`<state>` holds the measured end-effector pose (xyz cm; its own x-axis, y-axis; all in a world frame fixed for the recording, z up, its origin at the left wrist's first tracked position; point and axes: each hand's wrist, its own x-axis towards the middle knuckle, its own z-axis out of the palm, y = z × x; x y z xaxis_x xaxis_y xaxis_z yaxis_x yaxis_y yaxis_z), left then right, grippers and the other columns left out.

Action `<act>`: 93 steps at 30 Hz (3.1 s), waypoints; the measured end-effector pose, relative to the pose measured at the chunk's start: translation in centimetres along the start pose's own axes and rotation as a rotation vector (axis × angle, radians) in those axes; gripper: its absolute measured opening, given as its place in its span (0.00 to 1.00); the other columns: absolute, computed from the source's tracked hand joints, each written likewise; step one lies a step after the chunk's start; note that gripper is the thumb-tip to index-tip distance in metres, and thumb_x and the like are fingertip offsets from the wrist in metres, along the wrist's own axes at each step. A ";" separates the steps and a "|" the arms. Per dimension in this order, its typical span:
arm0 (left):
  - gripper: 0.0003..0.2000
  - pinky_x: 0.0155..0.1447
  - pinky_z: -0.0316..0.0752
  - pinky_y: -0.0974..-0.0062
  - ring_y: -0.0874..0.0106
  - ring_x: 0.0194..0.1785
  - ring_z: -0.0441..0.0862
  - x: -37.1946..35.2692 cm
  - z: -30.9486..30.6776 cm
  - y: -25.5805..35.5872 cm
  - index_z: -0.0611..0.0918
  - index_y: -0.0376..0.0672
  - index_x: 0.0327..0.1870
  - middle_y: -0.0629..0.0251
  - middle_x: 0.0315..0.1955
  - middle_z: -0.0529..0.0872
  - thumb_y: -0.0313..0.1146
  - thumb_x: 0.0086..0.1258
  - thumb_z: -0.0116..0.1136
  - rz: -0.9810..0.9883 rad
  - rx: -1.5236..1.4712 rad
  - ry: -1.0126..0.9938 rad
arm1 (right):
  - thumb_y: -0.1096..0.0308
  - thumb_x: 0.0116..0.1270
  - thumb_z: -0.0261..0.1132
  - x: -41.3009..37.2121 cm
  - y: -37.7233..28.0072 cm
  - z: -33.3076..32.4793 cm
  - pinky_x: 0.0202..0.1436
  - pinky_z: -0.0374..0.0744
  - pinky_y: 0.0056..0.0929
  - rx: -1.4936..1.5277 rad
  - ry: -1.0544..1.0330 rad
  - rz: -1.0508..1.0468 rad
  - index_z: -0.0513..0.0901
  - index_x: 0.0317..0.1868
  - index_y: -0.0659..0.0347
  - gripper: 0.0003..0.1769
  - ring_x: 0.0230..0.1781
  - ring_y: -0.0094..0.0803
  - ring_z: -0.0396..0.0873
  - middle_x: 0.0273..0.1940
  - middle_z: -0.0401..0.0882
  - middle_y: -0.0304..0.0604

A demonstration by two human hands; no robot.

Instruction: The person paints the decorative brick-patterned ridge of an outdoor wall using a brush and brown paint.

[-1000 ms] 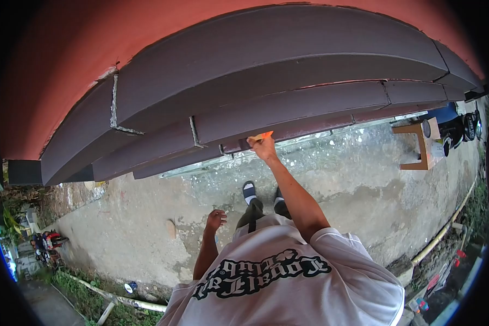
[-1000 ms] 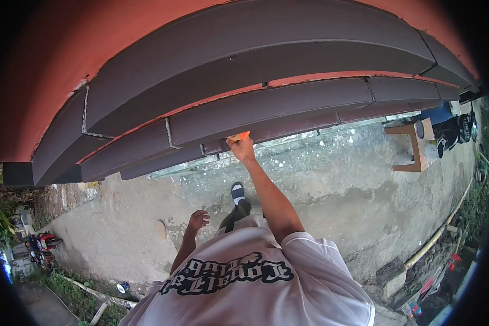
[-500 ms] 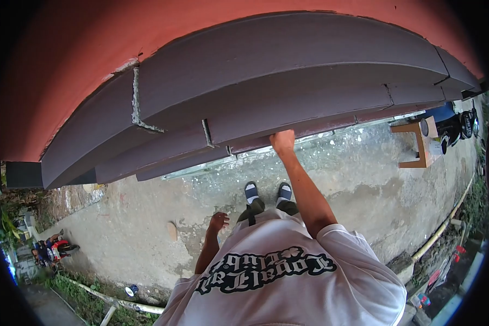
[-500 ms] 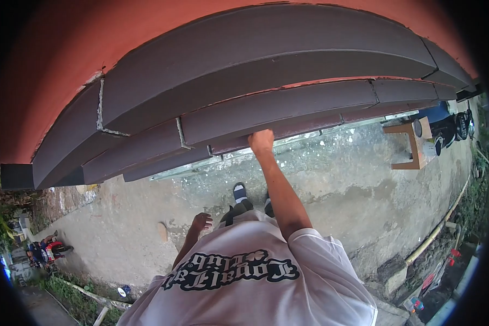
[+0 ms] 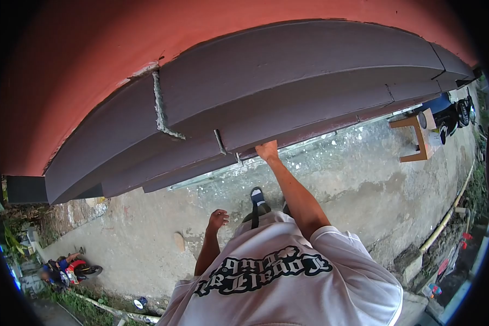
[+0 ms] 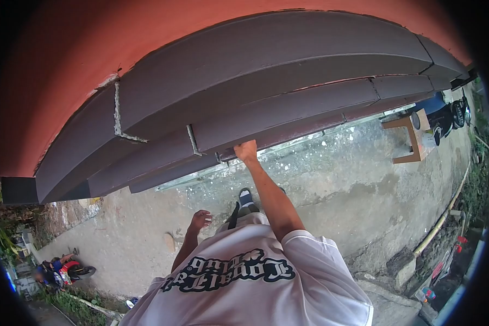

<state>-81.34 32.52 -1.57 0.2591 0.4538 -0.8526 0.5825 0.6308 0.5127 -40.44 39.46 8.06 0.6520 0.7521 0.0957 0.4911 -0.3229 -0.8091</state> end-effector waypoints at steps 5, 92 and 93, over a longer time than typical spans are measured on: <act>0.13 0.34 0.76 0.70 0.70 0.31 0.87 0.6 -1.6 -1.7 0.80 0.47 0.55 0.61 0.42 0.90 0.38 0.74 0.52 -0.063 0.031 -0.048 | 0.67 0.58 0.70 2.4 4.6 -9.1 0.47 0.83 0.49 -0.137 0.111 0.101 0.86 0.45 0.62 0.15 0.46 0.63 0.83 0.43 0.86 0.58; 0.13 0.32 0.76 0.71 0.69 0.32 0.87 2.4 -0.7 0.9 0.80 0.46 0.54 0.60 0.40 0.89 0.39 0.76 0.52 -0.007 -0.190 0.042 | 0.70 0.56 0.68 2.5 3.8 -13.0 0.40 0.84 0.40 -0.192 -0.015 0.033 0.88 0.34 0.64 0.08 0.36 0.52 0.88 0.34 0.88 0.55; 0.13 0.32 0.76 0.71 0.69 0.32 0.87 2.0 -0.5 0.8 0.80 0.46 0.54 0.61 0.40 0.89 0.39 0.76 0.52 -0.025 -0.198 0.053 | 0.69 0.56 0.67 2.7 3.6 -13.8 0.41 0.85 0.43 -0.338 -0.007 0.053 0.88 0.35 0.63 0.08 0.36 0.54 0.87 0.34 0.87 0.56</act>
<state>-80.68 34.26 -2.81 0.2027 0.4651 -0.8617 0.4239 0.7516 0.5054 -28.95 32.35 13.41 0.6780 0.7331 0.0536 0.6214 -0.5326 -0.5746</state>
